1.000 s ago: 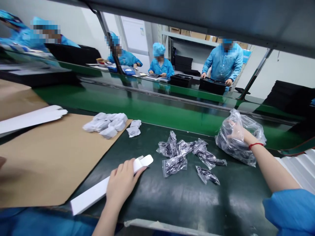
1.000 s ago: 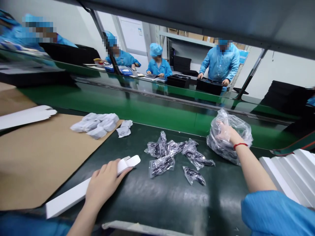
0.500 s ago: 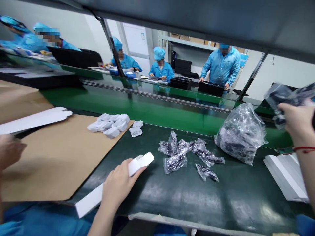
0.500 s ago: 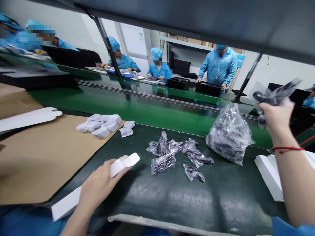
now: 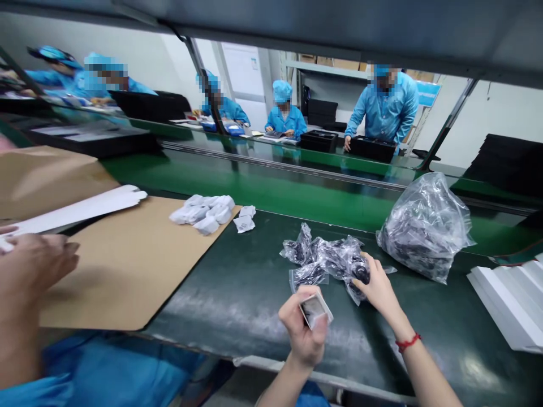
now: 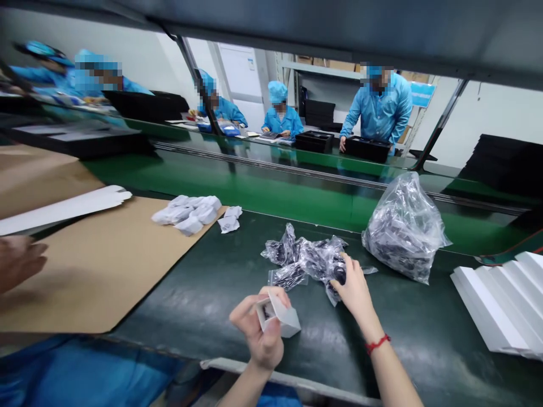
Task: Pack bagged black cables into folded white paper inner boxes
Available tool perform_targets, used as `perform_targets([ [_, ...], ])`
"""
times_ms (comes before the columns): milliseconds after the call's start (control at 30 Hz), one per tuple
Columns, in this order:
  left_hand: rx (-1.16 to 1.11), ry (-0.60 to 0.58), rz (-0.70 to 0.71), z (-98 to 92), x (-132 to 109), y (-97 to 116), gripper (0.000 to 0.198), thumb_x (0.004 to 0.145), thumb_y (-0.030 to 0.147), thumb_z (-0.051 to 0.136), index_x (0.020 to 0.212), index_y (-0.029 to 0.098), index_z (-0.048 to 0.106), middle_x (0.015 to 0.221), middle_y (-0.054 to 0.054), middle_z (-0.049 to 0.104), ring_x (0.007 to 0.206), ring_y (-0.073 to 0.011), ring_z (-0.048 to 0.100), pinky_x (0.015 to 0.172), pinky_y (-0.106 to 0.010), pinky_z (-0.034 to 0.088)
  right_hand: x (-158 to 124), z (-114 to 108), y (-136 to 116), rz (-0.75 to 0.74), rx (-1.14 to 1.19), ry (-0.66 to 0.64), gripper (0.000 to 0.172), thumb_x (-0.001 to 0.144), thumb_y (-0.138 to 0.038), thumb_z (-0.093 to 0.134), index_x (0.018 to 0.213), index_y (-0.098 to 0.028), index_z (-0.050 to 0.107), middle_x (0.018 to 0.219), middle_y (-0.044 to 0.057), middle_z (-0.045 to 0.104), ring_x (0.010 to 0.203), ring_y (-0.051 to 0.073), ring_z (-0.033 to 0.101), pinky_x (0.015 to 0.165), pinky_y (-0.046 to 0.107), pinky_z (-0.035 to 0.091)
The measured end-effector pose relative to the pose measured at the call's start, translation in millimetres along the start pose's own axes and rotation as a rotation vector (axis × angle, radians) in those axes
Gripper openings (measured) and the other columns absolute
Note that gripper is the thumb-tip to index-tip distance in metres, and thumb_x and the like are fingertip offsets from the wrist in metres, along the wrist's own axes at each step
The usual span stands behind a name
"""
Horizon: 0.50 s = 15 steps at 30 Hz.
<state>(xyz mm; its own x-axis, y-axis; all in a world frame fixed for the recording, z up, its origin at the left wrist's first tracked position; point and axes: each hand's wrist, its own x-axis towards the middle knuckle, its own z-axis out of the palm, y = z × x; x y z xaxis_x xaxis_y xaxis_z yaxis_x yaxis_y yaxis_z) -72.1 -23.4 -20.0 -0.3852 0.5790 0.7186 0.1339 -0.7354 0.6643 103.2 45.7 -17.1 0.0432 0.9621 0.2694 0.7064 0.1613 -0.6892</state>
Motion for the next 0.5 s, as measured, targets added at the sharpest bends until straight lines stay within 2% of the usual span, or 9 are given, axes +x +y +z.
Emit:
perform_targets([
  [67,-0.069,0.018,0.042,8.4,-0.3,3.4,0.023,0.096,0.033,0.049,0.116,0.028,0.039,0.083,0.001,0.055,0.066,-0.0134,0.055,0.059,-0.026,0.049,-6.4,-10.1,14.7,0.015,0.044,0.017,0.040,0.069,-0.036,0.064,0.107,-0.025,0.062,0.109,0.008,0.066,0.101,0.029,0.063,0.093,0.045,0.050],
  [133,-0.114,0.031,0.060,18.2,-2.1,5.6,0.023,0.094,0.028,0.051,0.116,0.026,0.042,0.085,0.000,0.056,0.069,-0.0135,0.056,0.061,-0.027,0.050,-13.3,-23.4,23.6,0.043,0.090,0.064,0.028,0.073,-0.043,0.063,0.090,-0.022,0.064,0.094,0.008,0.066,0.088,0.026,0.064,0.086,0.044,0.051],
  [200,-0.159,0.020,0.051,30.0,-6.9,8.8,0.023,0.094,0.025,0.051,0.115,0.025,0.043,0.087,0.000,0.057,0.071,-0.0133,0.056,0.062,-0.026,0.051,-20.5,-37.0,25.1,0.071,0.151,0.133,0.031,0.074,-0.049,0.066,0.082,-0.020,0.063,0.084,0.006,0.064,0.079,0.023,0.062,0.079,0.041,0.052],
  [267,-0.170,-0.028,0.043,42.4,-13.3,14.7,0.021,0.093,0.025,0.052,0.112,0.025,0.043,0.088,-0.001,0.057,0.071,-0.0131,0.057,0.061,-0.025,0.051,-28.1,-51.5,16.8,0.090,0.238,0.227,0.038,0.077,-0.053,0.066,0.095,-0.019,0.060,0.085,0.005,0.063,0.076,0.020,0.061,0.071,0.037,0.054],
  [367,-0.069,-0.150,0.100,57.7,-20.0,26.6,0.016,0.090,0.023,0.052,0.104,0.023,0.045,0.086,-0.002,0.057,0.069,-0.0138,0.059,0.059,-0.024,0.051,-42.6,-77.8,-12.4,0.103,0.395,0.396,0.050,0.084,-0.053,0.060,0.122,-0.024,0.047,0.097,0.004,0.060,0.079,0.017,0.062,0.063,0.032,0.056],
  [433,0.022,-0.205,0.145,64.4,-20.5,33.3,0.014,0.084,0.015,0.051,0.096,0.021,0.046,0.082,-0.003,0.057,0.066,-0.0141,0.058,0.056,-0.024,0.050,-55.8,-96.9,-32.7,0.110,0.543,0.521,0.047,0.085,-0.047,0.063,0.124,-0.026,0.048,0.102,0.004,0.060,0.081,0.016,0.063,0.062,0.031,0.057],
  [500,0.068,-0.221,0.161,68.5,-18.8,37.4,0.017,0.078,0.010,0.048,0.091,0.021,0.046,0.079,-0.003,0.057,0.062,-0.0137,0.057,0.053,-0.023,0.048,-72.0,-112.8,-41.6,0.066,0.596,0.639,0.037,0.084,-0.039,0.066,0.117,-0.026,0.055,0.102,0.005,0.062,0.082,0.017,0.064,0.060,0.029,0.057],
])
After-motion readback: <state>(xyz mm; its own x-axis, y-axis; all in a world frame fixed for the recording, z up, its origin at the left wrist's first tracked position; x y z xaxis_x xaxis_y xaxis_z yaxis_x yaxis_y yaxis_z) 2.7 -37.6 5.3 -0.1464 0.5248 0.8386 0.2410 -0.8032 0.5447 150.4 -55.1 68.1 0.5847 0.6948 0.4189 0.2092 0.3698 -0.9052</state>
